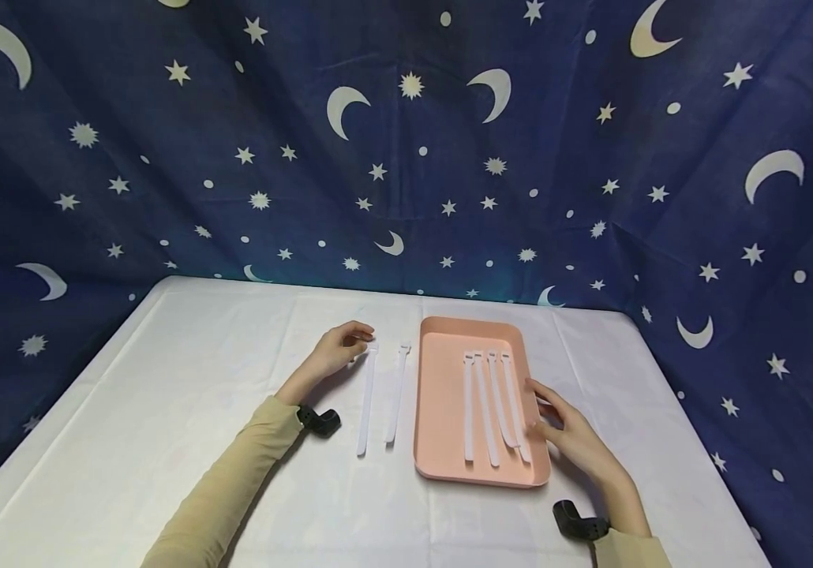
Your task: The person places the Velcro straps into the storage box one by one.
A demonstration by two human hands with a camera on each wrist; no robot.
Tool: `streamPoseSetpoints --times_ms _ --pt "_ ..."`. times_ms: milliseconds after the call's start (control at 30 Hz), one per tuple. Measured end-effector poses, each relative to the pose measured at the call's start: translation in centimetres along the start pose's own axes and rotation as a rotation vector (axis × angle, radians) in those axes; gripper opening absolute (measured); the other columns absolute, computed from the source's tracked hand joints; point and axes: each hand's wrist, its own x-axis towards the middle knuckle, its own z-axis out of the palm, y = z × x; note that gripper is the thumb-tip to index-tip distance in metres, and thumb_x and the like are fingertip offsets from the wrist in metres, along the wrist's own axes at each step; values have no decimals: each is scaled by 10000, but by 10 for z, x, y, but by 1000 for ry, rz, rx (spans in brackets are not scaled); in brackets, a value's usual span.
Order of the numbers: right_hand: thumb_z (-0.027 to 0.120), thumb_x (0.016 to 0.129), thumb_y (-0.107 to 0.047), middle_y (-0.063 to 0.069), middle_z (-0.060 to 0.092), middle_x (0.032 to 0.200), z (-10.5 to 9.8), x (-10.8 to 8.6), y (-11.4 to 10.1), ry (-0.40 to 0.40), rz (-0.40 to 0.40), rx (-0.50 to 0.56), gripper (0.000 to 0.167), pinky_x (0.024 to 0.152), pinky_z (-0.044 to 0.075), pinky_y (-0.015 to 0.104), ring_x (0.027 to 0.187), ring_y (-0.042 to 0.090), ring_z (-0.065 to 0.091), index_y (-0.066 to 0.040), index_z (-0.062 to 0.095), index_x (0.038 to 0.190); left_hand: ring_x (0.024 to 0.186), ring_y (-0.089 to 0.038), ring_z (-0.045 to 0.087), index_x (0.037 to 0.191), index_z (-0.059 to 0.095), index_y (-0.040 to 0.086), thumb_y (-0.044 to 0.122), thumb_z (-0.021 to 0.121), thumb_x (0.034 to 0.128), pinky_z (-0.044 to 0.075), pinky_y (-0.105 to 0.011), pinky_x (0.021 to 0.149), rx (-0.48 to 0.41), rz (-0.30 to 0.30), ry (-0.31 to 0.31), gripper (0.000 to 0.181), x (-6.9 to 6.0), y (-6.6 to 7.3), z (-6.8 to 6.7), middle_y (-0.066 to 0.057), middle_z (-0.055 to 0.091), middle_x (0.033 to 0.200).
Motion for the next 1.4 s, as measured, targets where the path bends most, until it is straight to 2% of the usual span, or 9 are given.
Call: streamPoseSetpoints --times_ms 67,167,333,667,900,1067,1133,1300,1400 --pt "646 908 -265 211 323 1530 0 0 0 -3 -2 6 716 936 415 156 1344 506 361 -136 286 1513 1013 -245 654 1188 632 93 54 569 897 543 -306 791 26 1 -6 301 0 -1 -1 -91 706 1105" --pt "645 908 -260 213 320 1531 1 0 -1 -8 -7 16 713 918 404 125 1347 511 353 -137 287 1512 948 -220 655 1181 640 103 46 552 904 527 -296 798 43 2 -14 296 0 -2 -1 -80 711 1098" --pt "640 911 -274 197 310 1541 0 0 -2 -10 -2 20 715 911 397 121 1350 492 359 -152 279 1516 861 -226 653 1176 642 98 31 538 905 529 -281 714 37 5 -14 298 -3 -1 0 -94 707 1101" --pt "633 918 -269 210 311 1537 1 0 -1 -4 -16 6 703 969 427 230 1350 509 347 -140 284 1514 1044 -260 625 1144 660 98 31 558 889 505 -418 932 14 -1 18 283 -6 1 5 -107 676 1086" --pt "632 918 -259 230 299 1538 2 -1 -1 -8 -7 23 708 1055 316 632 1353 540 313 -125 276 1515 1041 -277 630 1113 670 98 0 554 876 514 -415 929 -5 15 39 281 -7 0 8 -116 664 1076" --pt "637 915 -260 218 314 1534 1 -2 0 -6 -8 6 707 1054 389 522 1348 532 330 -136 281 1514 1052 -296 638 1113 670 102 -9 576 876 534 -397 900 -34 11 51 278 -6 1 9 -120 658 1114" --pt "641 912 -259 210 321 1534 1 -2 0 -3 -9 3 706 1035 437 361 1346 526 341 -143 288 1512 1029 -287 643 1110 673 102 -8 588 871 542 -382 870 -39 16 55 276 -6 1 9 -118 665 1103" --pt "649 906 -243 203 337 1527 0 -1 0 5 -26 15 700 894 358 53 1334 511 370 -142 303 1506 925 -227 643 1079 689 82 -29 586 856 538 -335 821 -34 37 56 270 -5 0 8 -107 693 996" --pt "647 908 -235 206 336 1526 0 -1 0 5 -37 29 699 881 336 25 1337 511 362 -136 301 1507 880 -197 635 1055 698 73 -37 593 847 535 -318 811 -26 43 58 258 -5 -1 8 -102 702 951"
